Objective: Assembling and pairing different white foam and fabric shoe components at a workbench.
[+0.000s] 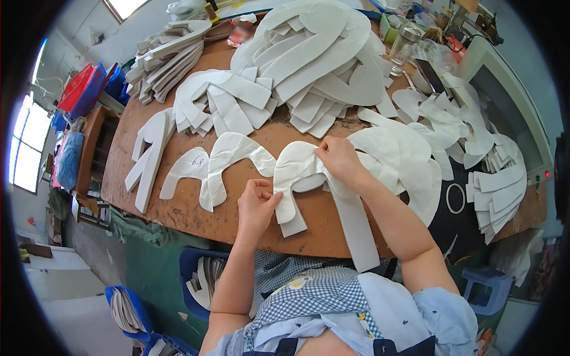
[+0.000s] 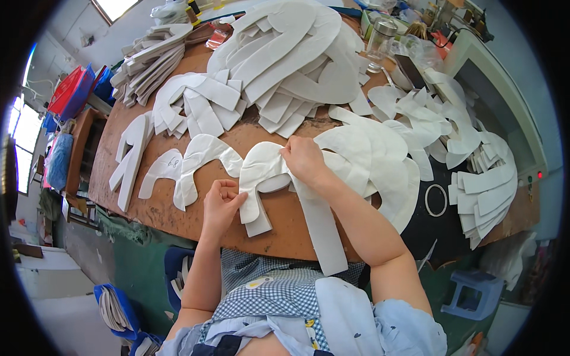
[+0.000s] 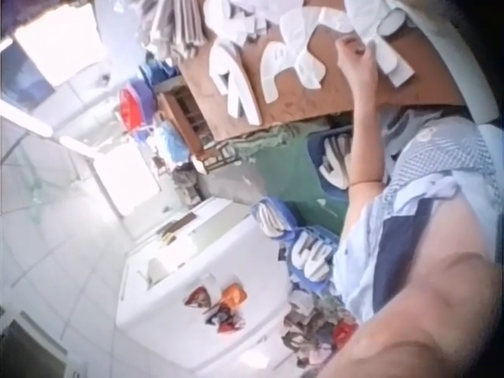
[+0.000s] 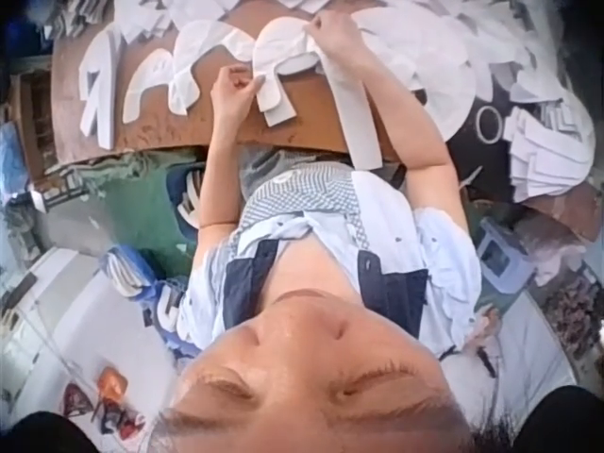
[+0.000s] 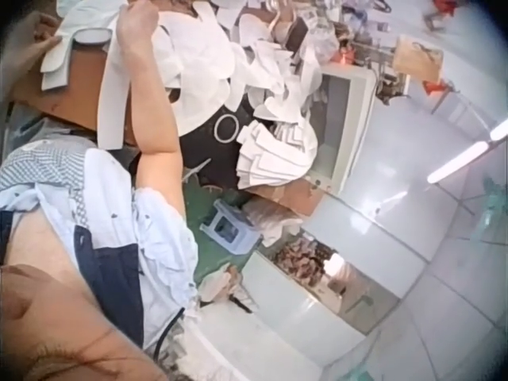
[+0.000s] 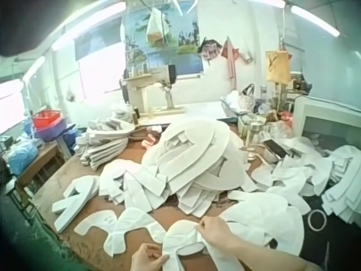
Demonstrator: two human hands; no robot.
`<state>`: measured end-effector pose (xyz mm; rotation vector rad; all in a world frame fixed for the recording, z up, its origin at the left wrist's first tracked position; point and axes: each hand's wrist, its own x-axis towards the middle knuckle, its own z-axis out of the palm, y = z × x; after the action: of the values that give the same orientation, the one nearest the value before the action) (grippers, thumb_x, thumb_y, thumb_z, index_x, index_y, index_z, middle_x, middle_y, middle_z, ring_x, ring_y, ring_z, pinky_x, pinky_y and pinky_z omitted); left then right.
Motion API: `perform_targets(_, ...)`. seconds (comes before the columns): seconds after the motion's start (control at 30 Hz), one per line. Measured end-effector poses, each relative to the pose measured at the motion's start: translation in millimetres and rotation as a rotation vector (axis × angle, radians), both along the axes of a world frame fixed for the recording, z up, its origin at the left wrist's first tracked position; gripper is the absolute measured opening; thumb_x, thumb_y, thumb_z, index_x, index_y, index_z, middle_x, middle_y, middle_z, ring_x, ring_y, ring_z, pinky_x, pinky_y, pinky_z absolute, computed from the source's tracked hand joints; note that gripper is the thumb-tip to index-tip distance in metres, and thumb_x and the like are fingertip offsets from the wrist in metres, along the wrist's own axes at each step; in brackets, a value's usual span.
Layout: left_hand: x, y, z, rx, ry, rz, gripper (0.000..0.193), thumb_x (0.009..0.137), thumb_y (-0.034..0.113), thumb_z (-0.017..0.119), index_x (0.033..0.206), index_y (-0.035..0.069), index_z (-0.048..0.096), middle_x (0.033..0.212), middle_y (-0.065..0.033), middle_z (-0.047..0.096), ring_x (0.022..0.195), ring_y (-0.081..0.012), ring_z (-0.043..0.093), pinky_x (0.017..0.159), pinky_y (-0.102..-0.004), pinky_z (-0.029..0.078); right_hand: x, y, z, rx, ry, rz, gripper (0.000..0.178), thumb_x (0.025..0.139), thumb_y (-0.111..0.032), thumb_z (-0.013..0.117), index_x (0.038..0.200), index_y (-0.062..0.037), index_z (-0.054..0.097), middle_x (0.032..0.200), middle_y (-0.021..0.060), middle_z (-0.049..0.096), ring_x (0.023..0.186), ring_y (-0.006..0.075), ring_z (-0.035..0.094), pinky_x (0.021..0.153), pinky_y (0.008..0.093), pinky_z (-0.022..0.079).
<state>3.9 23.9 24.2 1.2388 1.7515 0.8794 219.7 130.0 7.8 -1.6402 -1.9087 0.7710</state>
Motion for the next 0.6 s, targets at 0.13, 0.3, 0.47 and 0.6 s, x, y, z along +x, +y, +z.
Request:
perform_targets(0.13, -0.5, 1.7, -4.5, 0.074, 0.051, -0.037, 0.036, 0.083, 0.012, 0.077, 0.109, -0.002, 0.057, 0.067, -0.0057, 0.067, 0.057, -0.0113, 0.061, 0.055, -0.0267, 0.049, -2.1, -2.4, 1.9, 0.011, 0.007, -0.013, 0.026, 0.088, -0.023, 0.069, 0.083, 0.0021, 0.067, 0.077, 0.0192, 0.069, 0.075, 0.0345, 0.068, 0.071, 0.0436, 0.053)
perform_targets(0.3, 14.6, 9.2, 19.1, 0.21, 0.769, -0.246, 0.048, 0.081, 0.014, 0.076, 0.121, 0.0, 0.053, 0.1, -0.013, 0.069, 0.092, -0.0262, 0.066, 0.08, -0.0396, 0.052, -1.3, 0.1, -1.8, 0.017, -0.03, -0.015, 0.026, 0.088, -0.023, 0.069, 0.083, 0.0018, 0.067, 0.078, 0.0196, 0.07, 0.074, 0.0347, 0.068, 0.07, 0.0438, 0.053)
perform_targets(0.47, 51.7, 28.4, -17.8, 0.499, 0.513, -0.56, 0.063, 0.09, 0.017, 0.064, 0.145, 0.001, 0.038, 0.147, -0.0195, 0.044, 0.137, -0.0351, 0.042, 0.112, -0.0457, 0.033, 17.0, -0.5, -6.6, -0.003, 0.073, 0.027, 0.027, 0.087, -0.023, 0.07, 0.092, 0.003, 0.069, 0.078, 0.0185, 0.07, 0.069, 0.0292, 0.067, 0.066, 0.0408, 0.053)
perform_targets(0.6, 53.2, 32.9, -25.7, 0.527, 0.661, -0.725, 0.066, 0.097, 0.026, 0.055, 0.152, -0.001, 0.03, 0.16, -0.0169, 0.028, 0.15, -0.0321, 0.021, 0.122, -0.0466, 0.016, 39.1, -41.6, 20.2, -0.108, 0.12, 0.015, 0.04, 0.087, -0.018, 0.071, 0.119, 0.0031, 0.058, 0.069, 0.0103, 0.064, 0.063, 0.0169, 0.061, 0.057, 0.0329, 0.052)
